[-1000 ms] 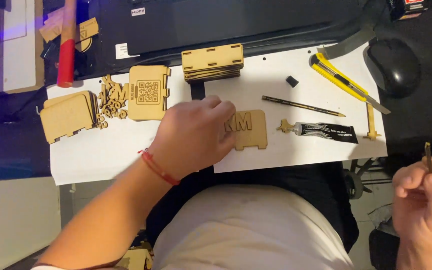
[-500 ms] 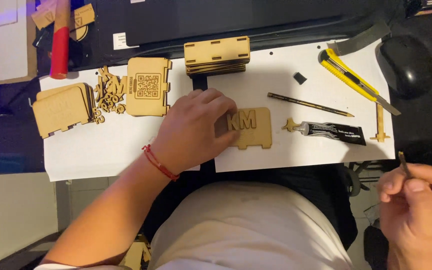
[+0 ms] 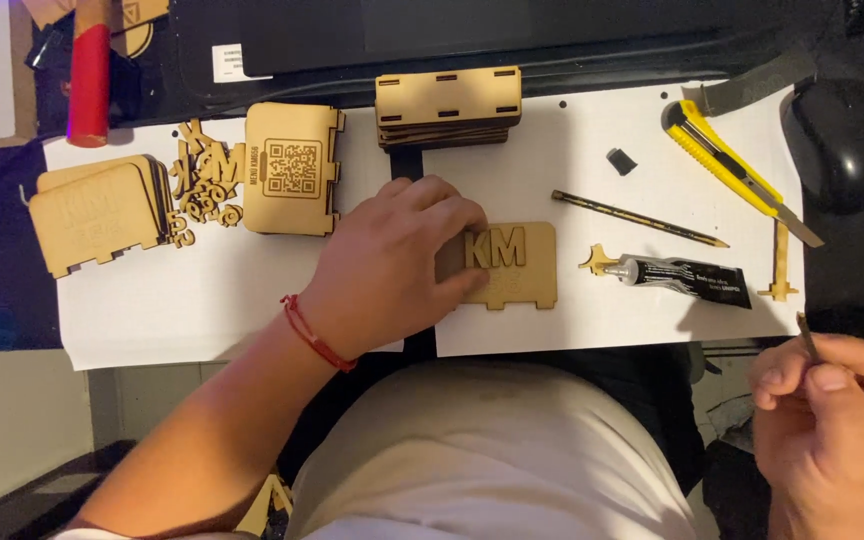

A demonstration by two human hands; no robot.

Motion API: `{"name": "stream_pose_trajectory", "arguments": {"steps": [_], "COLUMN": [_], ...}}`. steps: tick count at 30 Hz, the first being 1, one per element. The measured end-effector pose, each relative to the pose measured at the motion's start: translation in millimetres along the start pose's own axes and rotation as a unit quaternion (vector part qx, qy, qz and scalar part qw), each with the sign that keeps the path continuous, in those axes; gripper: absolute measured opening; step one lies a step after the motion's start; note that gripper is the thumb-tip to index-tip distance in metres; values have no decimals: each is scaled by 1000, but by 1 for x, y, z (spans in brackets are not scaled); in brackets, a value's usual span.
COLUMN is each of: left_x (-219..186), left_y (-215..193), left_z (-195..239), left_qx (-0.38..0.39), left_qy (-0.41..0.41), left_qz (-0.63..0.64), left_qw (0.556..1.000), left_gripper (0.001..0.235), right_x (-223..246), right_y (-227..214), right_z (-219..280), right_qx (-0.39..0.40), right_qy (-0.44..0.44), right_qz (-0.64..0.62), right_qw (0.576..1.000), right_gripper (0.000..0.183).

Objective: The person assembles a wooden puzzle by applying glue to small letter pieces and attaching them to a base plate. They use a toothpick to spread the glue and carefully position the letters 'K' and 'M' onto the board.

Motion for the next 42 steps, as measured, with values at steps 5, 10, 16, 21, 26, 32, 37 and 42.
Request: {"name": "stream_pose_trajectory", "arguments": {"steps": [5,10,16,21,26,32,37,42], "left_x": [2,4,6,6,6,8,8,8], "left_y": [0,-1,-7,-4,-5,-5,-6,-6], "left_z": [0,1,8,11,10,8,6,5], "left_qx": [-7,-11,-43,-71,-81,-75,-74,-84], "left_qy": [3,5,33,52,35,34,27,27], "left_qz": [9,21,68,68,71,75,82,80], "left_qw": [1000,1000,996,994,994,994,994,993], "left_gripper": [37,36,35,36,33,33,29,27], "right_x": [-11,4,33,52,57,54,52,55], "right_y": [-8,15,83,147,175,181,180,187], "right_z": [-4,-3,9,-4,-17,-23,-28,-32], "right_qx": [-1,-9,117,388,406,406,407,423], "right_qy": [8,18,11,-83,-115,-113,-119,-118], "right_qz": [8,9,-64,173,245,250,252,261], "right_qw": [1000,1000,991,901,873,872,870,860], "right_gripper": [24,20,16,22,17,24,20,24]}}
Point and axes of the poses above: each hand's wrist, its own z-axis away from the middle knuckle, its own y-axis out of the palm, x = y × z, the point moved 3 cm from there along -z, towards the middle knuckle, and after that the axes turned 3 degrees about z, right-handed, at the moved point
